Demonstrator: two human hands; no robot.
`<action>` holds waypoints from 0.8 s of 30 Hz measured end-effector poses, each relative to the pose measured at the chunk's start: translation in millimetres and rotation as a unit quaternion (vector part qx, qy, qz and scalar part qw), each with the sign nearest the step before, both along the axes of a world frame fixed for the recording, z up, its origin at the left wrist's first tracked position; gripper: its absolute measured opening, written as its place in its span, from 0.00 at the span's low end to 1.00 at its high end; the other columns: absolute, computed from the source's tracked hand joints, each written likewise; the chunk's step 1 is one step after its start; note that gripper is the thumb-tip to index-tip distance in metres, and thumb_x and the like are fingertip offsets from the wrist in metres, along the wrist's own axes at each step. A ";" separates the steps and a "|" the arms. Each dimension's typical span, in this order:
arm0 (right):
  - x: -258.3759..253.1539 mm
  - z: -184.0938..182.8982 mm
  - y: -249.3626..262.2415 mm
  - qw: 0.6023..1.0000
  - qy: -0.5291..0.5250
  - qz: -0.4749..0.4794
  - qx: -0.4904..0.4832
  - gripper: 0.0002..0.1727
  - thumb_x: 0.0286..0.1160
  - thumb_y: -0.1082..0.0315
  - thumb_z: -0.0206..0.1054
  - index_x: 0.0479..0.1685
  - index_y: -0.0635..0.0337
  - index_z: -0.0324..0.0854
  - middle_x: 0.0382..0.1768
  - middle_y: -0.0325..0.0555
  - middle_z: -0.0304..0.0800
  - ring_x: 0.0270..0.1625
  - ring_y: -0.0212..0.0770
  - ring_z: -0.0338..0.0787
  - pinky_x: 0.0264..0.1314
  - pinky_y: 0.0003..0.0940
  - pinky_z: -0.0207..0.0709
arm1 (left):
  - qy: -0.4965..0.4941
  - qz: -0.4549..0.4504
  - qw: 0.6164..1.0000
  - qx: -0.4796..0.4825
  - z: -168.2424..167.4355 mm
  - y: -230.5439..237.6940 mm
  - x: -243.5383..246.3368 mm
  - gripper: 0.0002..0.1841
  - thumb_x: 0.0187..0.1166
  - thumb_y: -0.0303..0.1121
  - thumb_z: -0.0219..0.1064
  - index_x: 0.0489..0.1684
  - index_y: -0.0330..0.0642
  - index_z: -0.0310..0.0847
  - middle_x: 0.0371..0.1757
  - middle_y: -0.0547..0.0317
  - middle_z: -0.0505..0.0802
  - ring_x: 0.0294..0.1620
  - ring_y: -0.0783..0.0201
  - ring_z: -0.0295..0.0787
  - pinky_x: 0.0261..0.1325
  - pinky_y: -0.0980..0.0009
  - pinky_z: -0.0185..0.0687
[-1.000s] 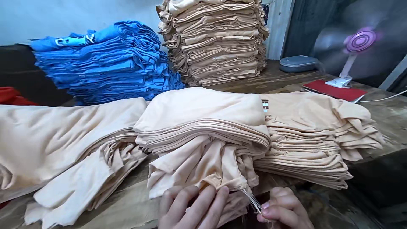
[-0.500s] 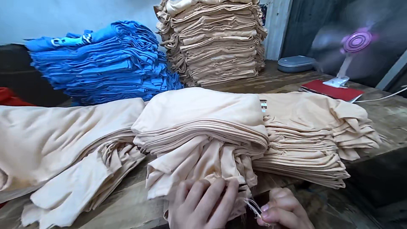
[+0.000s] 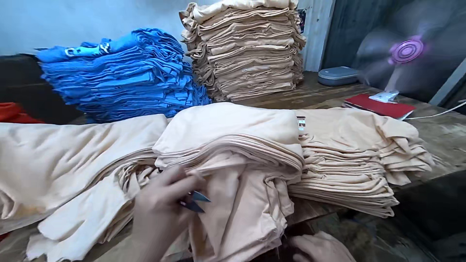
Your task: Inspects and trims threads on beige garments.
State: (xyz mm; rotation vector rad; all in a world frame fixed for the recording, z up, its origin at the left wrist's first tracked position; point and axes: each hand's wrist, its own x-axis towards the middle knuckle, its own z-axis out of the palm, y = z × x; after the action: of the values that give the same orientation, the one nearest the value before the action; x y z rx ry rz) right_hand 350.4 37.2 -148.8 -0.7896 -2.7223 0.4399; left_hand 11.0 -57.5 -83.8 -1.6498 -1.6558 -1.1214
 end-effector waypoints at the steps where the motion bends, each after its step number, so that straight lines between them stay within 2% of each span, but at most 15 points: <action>1: 1.7 4.4 -3.9 0.999 0.039 -0.025 0.014 0.11 0.79 0.60 0.70 0.47 0.54 0.94 0.33 0.43 0.98 0.35 0.44 0.97 0.50 0.53 0.87 | -0.006 0.020 1.000 -0.009 -0.2 -0.1 -6.3 0.08 0.62 0.41 0.64 0.23 0.59 0.91 0.24 0.73 0.81 0.25 0.75 0.76 0.26 0.71 0.71; 2: -0.4 9.4 -7.7 0.993 0.104 -0.050 0.039 0.13 0.79 0.55 0.72 0.42 0.53 0.95 0.29 0.40 0.97 0.31 0.39 0.94 0.47 0.48 0.87 | -0.025 0.031 0.999 -0.023 -0.7 0.7 -5.4 0.08 0.59 0.43 0.64 0.22 0.61 0.92 0.24 0.77 0.82 0.24 0.79 0.76 0.25 0.72 0.72; 3: -6.7 15.4 -10.7 0.980 0.179 -0.068 0.057 0.14 0.78 0.52 0.73 0.38 0.53 0.94 0.29 0.39 0.96 0.32 0.36 0.93 0.47 0.42 0.86 | -0.051 0.039 0.997 -0.036 -1.1 2.1 2.0 0.09 0.57 0.45 0.65 0.24 0.62 0.93 0.23 0.79 0.84 0.24 0.81 0.78 0.25 0.74 0.73; 4: -15.7 21.7 -12.7 0.966 0.242 -0.069 0.064 0.14 0.78 0.52 0.73 0.41 0.54 0.93 0.35 0.40 0.97 0.39 0.36 0.93 0.51 0.39 0.87 | -0.077 0.047 0.995 -0.045 -1.5 3.4 13.2 0.10 0.60 0.48 0.67 0.27 0.61 0.93 0.23 0.80 0.86 0.23 0.82 0.77 0.24 0.74 0.73; 6: -38.3 27.2 -11.2 0.954 0.291 -0.025 0.063 0.20 0.77 0.49 0.74 0.60 0.51 0.89 0.53 0.48 0.92 0.57 0.42 0.91 0.62 0.42 0.86 | -0.094 0.081 0.990 -0.066 -1.8 7.4 35.8 0.13 0.61 0.50 0.70 0.36 0.57 0.91 0.22 0.77 0.85 0.20 0.78 0.78 0.20 0.71 0.76; 7: -48.9 24.4 -7.9 0.955 0.288 0.001 0.073 0.21 0.78 0.50 0.72 0.66 0.46 0.87 0.58 0.47 0.90 0.61 0.42 0.89 0.63 0.42 0.85 | -0.086 0.098 0.989 -0.073 -3.5 10.9 44.3 0.14 0.57 0.43 0.70 0.41 0.53 0.90 0.23 0.73 0.85 0.20 0.72 0.80 0.21 0.64 0.78; 9: -54.5 15.0 -1.9 0.944 0.309 0.055 0.105 0.11 0.79 0.65 0.70 0.55 0.45 0.93 0.47 0.42 0.94 0.52 0.38 0.92 0.56 0.35 0.87 | -0.052 0.098 0.992 -0.054 -13.3 16.4 51.6 0.15 0.57 0.33 0.69 0.45 0.47 0.89 0.27 0.66 0.88 0.24 0.64 0.85 0.26 0.59 0.83; 11: -36.1 23.6 -3.3 0.936 0.336 0.078 0.071 0.09 0.78 0.74 0.69 0.43 0.50 0.94 0.39 0.41 0.93 0.48 0.33 0.92 0.55 0.28 0.87 | -0.016 0.062 0.997 -0.034 -26.0 19.4 47.4 0.10 0.61 0.29 0.68 0.39 0.44 0.89 0.30 0.59 0.90 0.30 0.58 0.88 0.32 0.55 0.86; 13: -7.6 36.9 -3.5 0.957 0.287 0.039 0.010 0.08 0.79 0.73 0.69 0.39 0.54 0.94 0.39 0.43 0.93 0.48 0.33 0.92 0.55 0.28 0.87 | -0.015 0.044 0.997 -0.054 -37.2 13.3 45.0 0.08 0.63 0.31 0.66 0.37 0.48 0.88 0.33 0.61 0.90 0.37 0.59 0.89 0.41 0.56 0.87; 15: 11.1 42.5 2.5 0.987 0.156 -0.024 -0.009 0.06 0.78 0.69 0.70 0.41 0.55 0.94 0.49 0.50 0.93 0.53 0.45 0.92 0.59 0.44 0.86 | -0.037 0.031 0.995 -0.092 -39.5 1.0 50.0 0.11 0.69 0.38 0.66 0.46 0.50 0.89 0.40 0.59 0.90 0.45 0.59 0.89 0.49 0.56 0.87; 16: 13.0 41.4 5.3 0.992 0.114 -0.053 0.005 0.06 0.78 0.67 0.70 0.43 0.54 0.93 0.55 0.53 0.91 0.58 0.52 0.91 0.61 0.53 0.83 | -0.052 0.019 0.993 -0.107 -37.0 -5.0 55.3 0.14 0.71 0.41 0.67 0.52 0.50 0.89 0.43 0.57 0.90 0.46 0.58 0.88 0.51 0.56 0.86; 17: 10.0 39.3 5.8 0.990 0.115 -0.077 0.021 0.08 0.79 0.66 0.69 0.47 0.53 0.94 0.60 0.54 0.90 0.62 0.55 0.89 0.64 0.57 0.80 | -0.070 0.003 0.990 -0.123 -32.4 -10.8 62.4 0.17 0.74 0.44 0.69 0.56 0.48 0.89 0.45 0.54 0.90 0.48 0.57 0.88 0.52 0.56 0.85; 20: -17.6 33.5 -4.8 0.961 0.263 -0.090 -0.002 0.12 0.82 0.57 0.69 0.52 0.52 0.94 0.61 0.50 0.89 0.67 0.45 0.86 0.71 0.46 0.81 | -0.112 -0.051 0.980 -0.154 -21.1 -20.8 90.1 0.18 0.79 0.44 0.71 0.61 0.45 0.89 0.48 0.49 0.92 0.50 0.52 0.89 0.54 0.52 0.84; 22: -38.2 26.6 -16.1 0.943 0.315 -0.102 -0.006 0.15 0.74 0.50 0.76 0.46 0.51 0.95 0.58 0.47 0.91 0.65 0.42 0.87 0.68 0.44 0.81 | -0.103 -0.071 0.982 -0.142 -24.5 -18.7 104.4 0.20 0.80 0.44 0.71 0.66 0.48 0.89 0.49 0.51 0.92 0.50 0.54 0.87 0.53 0.55 0.81; 24: -47.7 17.0 -21.2 0.934 0.331 -0.129 0.031 0.08 0.74 0.57 0.76 0.36 0.50 0.95 0.54 0.43 0.93 0.62 0.39 0.88 0.66 0.40 0.82 | -0.068 -0.063 0.989 -0.111 -30.6 -17.2 112.8 0.15 0.80 0.45 0.71 0.59 0.54 0.93 0.46 0.58 0.94 0.45 0.59 0.87 0.49 0.59 0.79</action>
State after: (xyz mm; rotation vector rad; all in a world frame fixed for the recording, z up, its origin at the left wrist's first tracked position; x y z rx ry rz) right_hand 302.7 16.0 -131.9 -0.7894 -1.9713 0.4548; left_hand 123.8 -74.8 -114.5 -1.8773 -1.8407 -1.1677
